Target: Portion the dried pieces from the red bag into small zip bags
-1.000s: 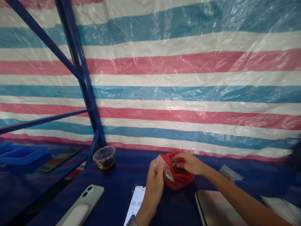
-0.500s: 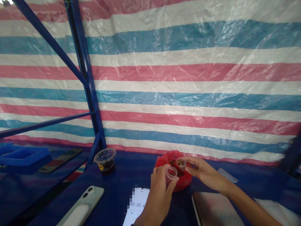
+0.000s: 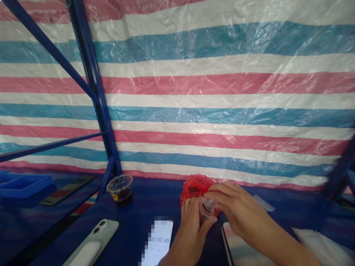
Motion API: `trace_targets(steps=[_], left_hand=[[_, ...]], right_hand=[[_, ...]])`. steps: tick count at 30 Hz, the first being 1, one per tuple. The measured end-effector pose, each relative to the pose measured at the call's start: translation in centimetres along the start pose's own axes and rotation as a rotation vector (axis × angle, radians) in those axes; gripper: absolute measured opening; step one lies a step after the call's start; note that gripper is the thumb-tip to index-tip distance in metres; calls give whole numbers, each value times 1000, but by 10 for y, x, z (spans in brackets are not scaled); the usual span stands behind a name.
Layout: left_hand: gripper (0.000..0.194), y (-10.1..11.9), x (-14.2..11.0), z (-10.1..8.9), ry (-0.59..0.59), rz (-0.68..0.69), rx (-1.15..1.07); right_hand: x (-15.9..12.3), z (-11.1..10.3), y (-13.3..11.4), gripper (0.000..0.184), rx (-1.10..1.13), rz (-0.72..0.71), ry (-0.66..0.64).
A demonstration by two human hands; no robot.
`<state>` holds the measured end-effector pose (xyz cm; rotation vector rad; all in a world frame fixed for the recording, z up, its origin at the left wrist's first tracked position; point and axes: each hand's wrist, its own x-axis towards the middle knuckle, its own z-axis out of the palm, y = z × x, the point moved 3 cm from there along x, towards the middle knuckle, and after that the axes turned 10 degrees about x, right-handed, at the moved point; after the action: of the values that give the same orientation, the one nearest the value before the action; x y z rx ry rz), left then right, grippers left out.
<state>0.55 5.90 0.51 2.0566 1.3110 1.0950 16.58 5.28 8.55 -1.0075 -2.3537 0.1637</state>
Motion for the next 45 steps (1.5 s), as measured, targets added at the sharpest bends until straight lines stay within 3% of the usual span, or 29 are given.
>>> trace_targets(steps=[4, 7, 12, 15, 22, 25, 32, 38, 41, 45], left_hand=[[25, -3, 0, -2, 25, -5, 5], [21, -8, 3, -5, 51, -46, 74], [12, -32, 8, -6, 55, -77, 133], [12, -44, 8, -6, 84, -93, 114], [28, -49, 9, -14, 267, -218, 115], [40, -51, 18, -15, 261, -234, -106], [57, -57, 30, -6, 284, -299, -568], [62, -58, 30, -2, 237, -373, -888], [62, -64, 30, -6, 231, -380, -859], [50, -68, 25, -14, 266, -260, -556]], right_hand=[[8, -8, 6, 45, 46, 2, 90], [17, -3, 22, 45, 26, 139, 126], [34, 47, 44, 45, -125, 301, -201], [39, 66, 48, 46, -193, 328, -276], [48, 58, 47, 41, -326, 412, -283], [56, 64, 49, 43, -320, 414, -279], [66, 80, 53, 45, -140, 324, -284], [55, 87, 69, 45, 131, 356, -218], [47, 94, 78, 46, 318, 368, -175], [40, 93, 82, 45, 533, 345, -98]])
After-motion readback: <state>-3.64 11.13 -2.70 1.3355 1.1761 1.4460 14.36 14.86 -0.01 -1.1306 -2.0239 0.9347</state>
